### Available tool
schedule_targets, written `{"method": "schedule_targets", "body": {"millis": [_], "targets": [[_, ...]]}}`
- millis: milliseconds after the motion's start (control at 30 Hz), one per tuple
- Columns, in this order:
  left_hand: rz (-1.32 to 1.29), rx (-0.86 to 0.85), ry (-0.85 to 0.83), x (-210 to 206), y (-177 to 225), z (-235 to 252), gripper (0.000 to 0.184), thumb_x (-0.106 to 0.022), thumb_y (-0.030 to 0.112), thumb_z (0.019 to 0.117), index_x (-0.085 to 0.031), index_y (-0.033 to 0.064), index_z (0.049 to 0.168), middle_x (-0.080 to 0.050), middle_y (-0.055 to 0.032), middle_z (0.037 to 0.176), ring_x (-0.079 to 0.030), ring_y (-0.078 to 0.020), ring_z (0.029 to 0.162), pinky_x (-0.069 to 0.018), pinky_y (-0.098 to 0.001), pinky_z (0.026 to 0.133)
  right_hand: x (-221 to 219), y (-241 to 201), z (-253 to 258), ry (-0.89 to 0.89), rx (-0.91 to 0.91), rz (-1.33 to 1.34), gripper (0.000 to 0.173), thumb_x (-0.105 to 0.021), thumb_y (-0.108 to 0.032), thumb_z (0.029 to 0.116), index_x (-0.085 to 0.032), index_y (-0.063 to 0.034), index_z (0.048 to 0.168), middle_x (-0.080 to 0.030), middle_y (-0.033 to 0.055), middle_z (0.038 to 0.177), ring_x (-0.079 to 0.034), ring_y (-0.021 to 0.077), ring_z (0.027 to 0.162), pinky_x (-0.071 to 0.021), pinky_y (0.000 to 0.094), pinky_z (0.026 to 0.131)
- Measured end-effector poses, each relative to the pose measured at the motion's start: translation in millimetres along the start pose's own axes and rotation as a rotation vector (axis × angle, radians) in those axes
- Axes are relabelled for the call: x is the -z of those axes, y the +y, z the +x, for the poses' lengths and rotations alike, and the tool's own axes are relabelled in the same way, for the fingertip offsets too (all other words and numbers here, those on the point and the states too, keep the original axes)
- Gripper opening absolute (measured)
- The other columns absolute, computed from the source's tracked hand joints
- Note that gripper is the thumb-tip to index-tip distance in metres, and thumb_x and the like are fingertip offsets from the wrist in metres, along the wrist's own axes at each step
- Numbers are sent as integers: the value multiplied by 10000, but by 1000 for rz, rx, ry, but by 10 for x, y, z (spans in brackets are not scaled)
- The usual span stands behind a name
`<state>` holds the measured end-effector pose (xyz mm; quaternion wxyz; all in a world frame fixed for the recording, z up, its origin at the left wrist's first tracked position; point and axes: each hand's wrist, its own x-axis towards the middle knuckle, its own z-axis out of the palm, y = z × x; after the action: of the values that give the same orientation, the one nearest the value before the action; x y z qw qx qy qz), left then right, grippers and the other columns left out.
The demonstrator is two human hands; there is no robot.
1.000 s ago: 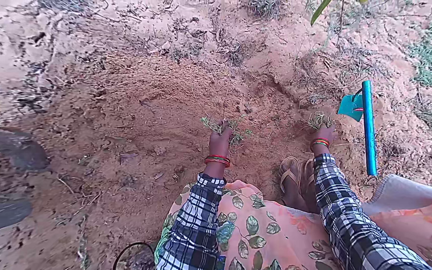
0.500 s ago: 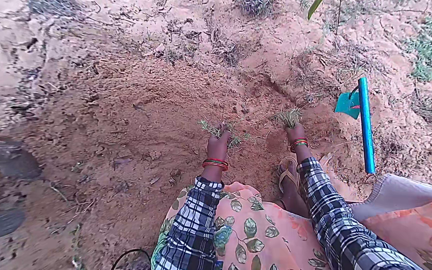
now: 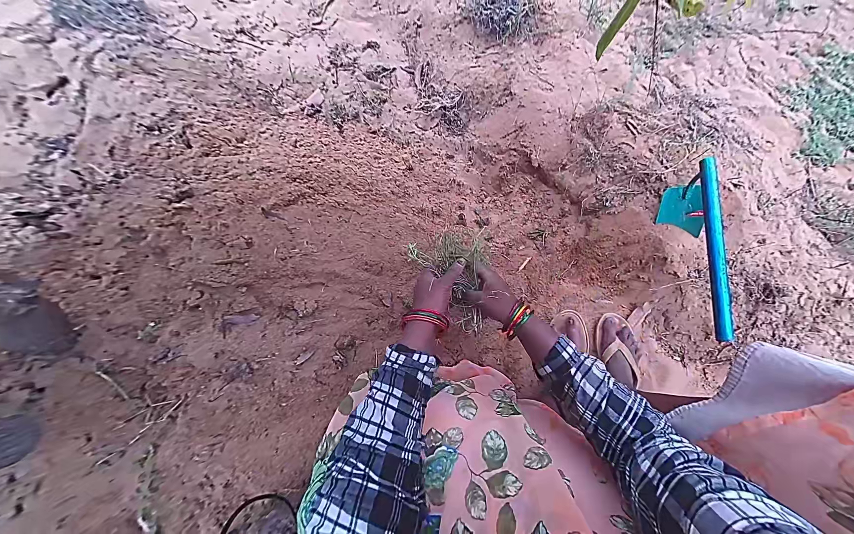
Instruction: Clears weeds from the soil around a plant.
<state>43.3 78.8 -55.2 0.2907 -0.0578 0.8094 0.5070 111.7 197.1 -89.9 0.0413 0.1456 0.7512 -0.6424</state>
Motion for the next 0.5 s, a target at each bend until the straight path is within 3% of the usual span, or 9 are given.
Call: {"method": "schedule_targets", "body": {"millis": [100,200,333,400,500], "targets": [[-93,3,89,18,68,-10,564,-724,338,976,-569,-81,1320,-630,-256,1295,-591,-328,1239,-430,-532,1082,285,111,111,160,63,52,322,-738,27,900,-688,29,1218,-714,164,1185,-694,205,1012,-570,408,916],[-83,8,83,-52,106,-52,504,-689,287,1005,-567,-80,1328,-627,-265,1304,-589,-343,1249,-426,-534,1085,679,258,202,285,36,8,191,-730,6,916,-697,71,1092,-720,172,984,-692,191,807,-599,392,795],[-40,33,64,-104,114,-71,512,-672,286,1017,-540,-74,1356,-623,-283,1288,-597,-380,1215,-441,-568,1049,1177,497,229,480,-102,-71,195,-742,2,905,-710,35,1095,-722,166,993,-679,200,846,-567,408,829],[-42,35,46,-106,121,-92,480,-664,258,1023,-545,-67,1356,-628,-272,1287,-603,-364,1208,-448,-554,1047,1415,625,211,573,-188,-152,229,-746,-2,901,-724,18,1128,-728,197,1048,-679,267,894,-539,477,842],[29,30,5,-161,128,-131,439,-665,267,1023,-582,-70,1293,-646,-268,1208,-623,-350,1105,-468,-544,977,1677,741,177,681,-279,-210,251,-752,-9,895,-724,15,1143,-724,227,1109,-686,342,1033,-512,545,953]]}}
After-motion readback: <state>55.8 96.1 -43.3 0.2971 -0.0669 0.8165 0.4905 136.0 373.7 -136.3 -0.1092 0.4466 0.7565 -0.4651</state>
